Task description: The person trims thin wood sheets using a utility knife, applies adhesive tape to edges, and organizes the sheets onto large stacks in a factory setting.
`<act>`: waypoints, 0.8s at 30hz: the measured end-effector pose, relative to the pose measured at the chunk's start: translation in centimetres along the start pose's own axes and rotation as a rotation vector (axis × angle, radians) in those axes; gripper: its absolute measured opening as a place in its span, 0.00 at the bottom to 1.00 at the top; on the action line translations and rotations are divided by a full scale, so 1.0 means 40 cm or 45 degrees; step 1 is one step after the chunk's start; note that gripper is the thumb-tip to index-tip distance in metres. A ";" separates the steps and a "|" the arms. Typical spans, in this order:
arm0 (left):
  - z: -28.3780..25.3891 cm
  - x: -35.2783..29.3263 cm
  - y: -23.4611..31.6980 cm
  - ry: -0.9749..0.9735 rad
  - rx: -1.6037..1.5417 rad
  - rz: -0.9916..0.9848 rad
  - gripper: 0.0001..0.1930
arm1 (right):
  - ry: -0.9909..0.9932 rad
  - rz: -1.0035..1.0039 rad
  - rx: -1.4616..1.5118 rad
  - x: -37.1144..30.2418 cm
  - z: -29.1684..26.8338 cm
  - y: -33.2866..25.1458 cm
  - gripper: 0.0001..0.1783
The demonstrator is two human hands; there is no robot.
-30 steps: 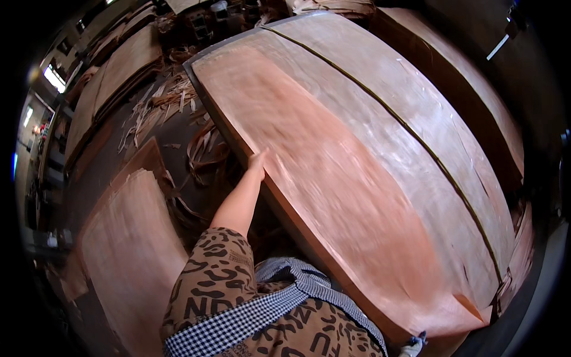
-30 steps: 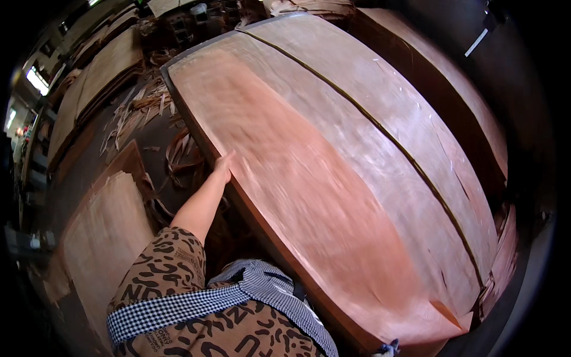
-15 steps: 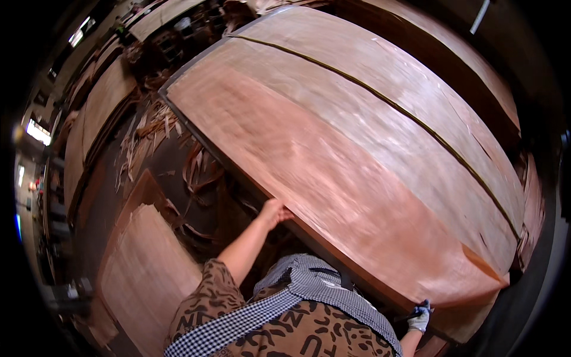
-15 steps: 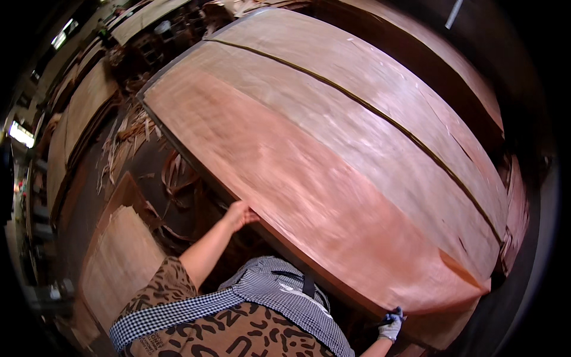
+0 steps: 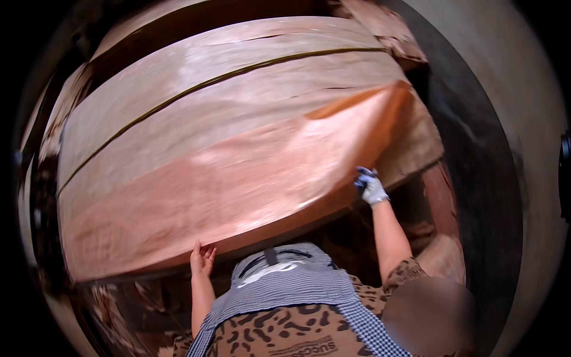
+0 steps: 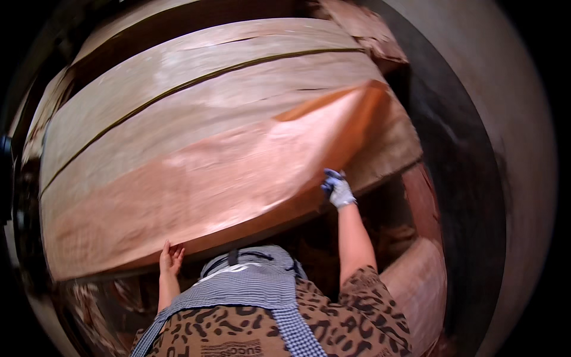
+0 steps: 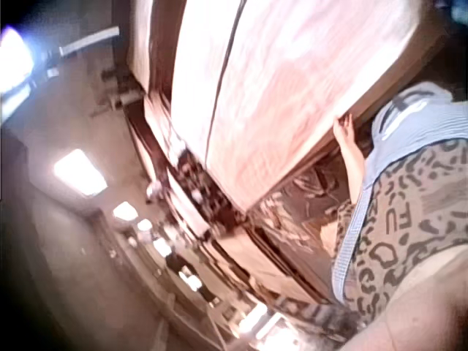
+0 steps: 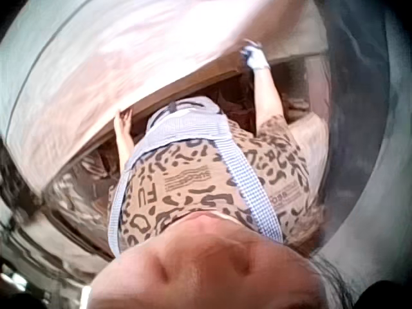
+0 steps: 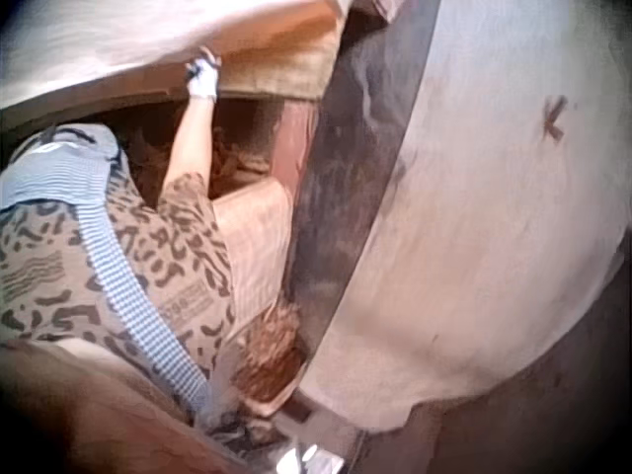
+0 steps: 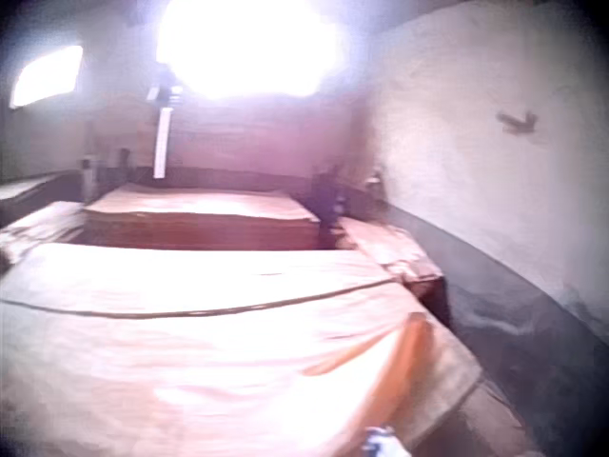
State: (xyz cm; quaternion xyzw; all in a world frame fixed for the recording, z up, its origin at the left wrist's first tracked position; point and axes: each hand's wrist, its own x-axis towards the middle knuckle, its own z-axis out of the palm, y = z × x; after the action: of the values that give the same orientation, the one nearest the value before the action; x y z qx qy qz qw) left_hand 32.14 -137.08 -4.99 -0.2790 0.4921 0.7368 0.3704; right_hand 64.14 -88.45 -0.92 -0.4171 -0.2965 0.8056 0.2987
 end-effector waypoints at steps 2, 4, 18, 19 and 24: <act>-0.016 0.002 0.015 0.019 0.107 0.066 0.09 | -0.009 -0.034 0.021 0.018 -0.035 -0.003 0.17; -0.081 0.005 0.055 0.024 0.094 0.117 0.10 | 0.104 -0.079 0.022 0.026 -0.078 -0.013 0.17; -0.376 0.133 0.276 0.007 0.299 0.106 0.12 | 0.770 -0.718 -1.612 0.161 0.059 -0.038 0.12; -0.358 0.162 0.225 0.178 0.268 0.068 0.12 | 0.845 -0.692 -1.583 0.160 -0.031 0.000 0.11; -0.391 0.155 0.137 0.397 0.171 0.079 0.11 | 1.045 -0.253 -1.252 0.061 -0.229 0.153 0.12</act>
State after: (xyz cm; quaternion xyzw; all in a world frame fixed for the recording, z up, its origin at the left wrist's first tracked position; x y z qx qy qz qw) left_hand 24.82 -151.29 -12.60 -0.3492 0.6000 0.6612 0.2844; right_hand 69.35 -88.55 -10.94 -0.7497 -0.5297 0.3194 0.2350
